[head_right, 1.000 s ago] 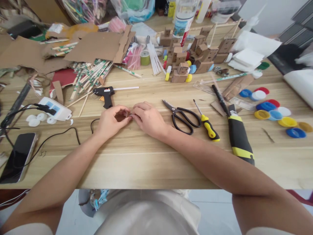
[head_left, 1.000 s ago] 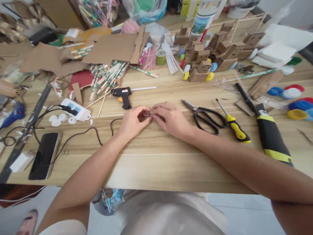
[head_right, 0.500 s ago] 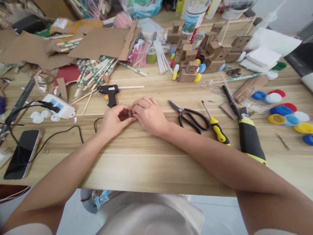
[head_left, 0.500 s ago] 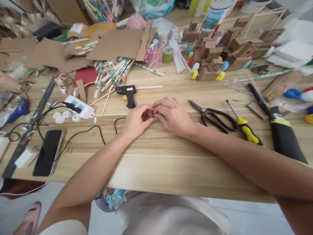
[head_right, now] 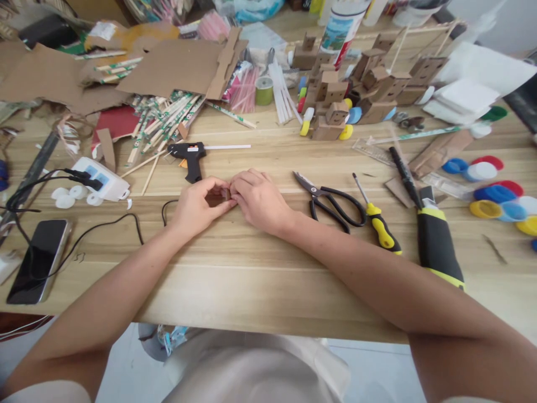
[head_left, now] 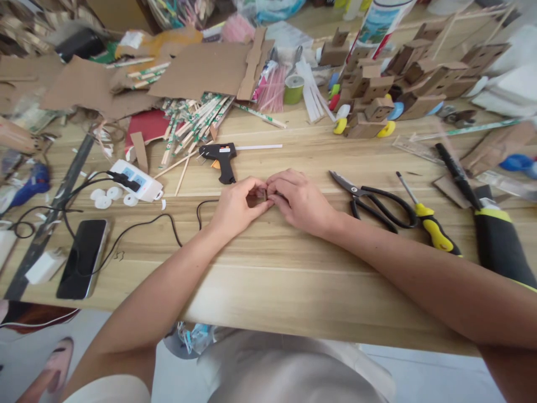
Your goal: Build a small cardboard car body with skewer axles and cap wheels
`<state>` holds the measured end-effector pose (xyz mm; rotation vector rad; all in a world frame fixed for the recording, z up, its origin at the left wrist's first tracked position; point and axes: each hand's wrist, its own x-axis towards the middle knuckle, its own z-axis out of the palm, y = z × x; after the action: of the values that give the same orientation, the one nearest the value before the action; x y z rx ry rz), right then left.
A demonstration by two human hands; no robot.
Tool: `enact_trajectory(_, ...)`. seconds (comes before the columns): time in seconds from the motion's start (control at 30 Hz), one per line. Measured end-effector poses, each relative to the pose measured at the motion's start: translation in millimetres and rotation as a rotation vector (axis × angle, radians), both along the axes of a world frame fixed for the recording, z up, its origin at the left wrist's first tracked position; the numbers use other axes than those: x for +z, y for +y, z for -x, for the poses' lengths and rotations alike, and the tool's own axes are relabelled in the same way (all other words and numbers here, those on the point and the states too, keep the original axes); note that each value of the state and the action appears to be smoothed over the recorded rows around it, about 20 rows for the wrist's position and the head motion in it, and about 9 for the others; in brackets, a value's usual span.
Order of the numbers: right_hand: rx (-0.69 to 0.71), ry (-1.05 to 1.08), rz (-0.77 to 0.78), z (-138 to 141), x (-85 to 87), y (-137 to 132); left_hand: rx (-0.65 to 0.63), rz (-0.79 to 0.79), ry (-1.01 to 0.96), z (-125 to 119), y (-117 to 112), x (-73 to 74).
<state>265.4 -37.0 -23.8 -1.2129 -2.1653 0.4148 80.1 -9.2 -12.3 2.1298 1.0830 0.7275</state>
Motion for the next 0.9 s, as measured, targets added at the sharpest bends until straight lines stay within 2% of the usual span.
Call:
enact_trajectory(0.1,-0.001,0.038,0.0,0.4,-0.3,0.5,-0.004,-0.013,0.018,0.9,-0.4,0.6)
enact_trajectory(0.33,-0.004,0.121,-0.02,0.0,0.7,0.9,-0.053,-0.156,0.084,1.0,-0.6,-0.2)
enact_trajectory(0.57,-0.054,0.165,0.033,5.7,4.3,0.0,0.056,-0.189,0.128,-7.1,-4.3,-3.2)
enact_trajectory(0.9,-0.158,0.256,0.08,15.6,3.3,1.2,0.088,-0.258,0.133,-8.5,-4.1,-5.7)
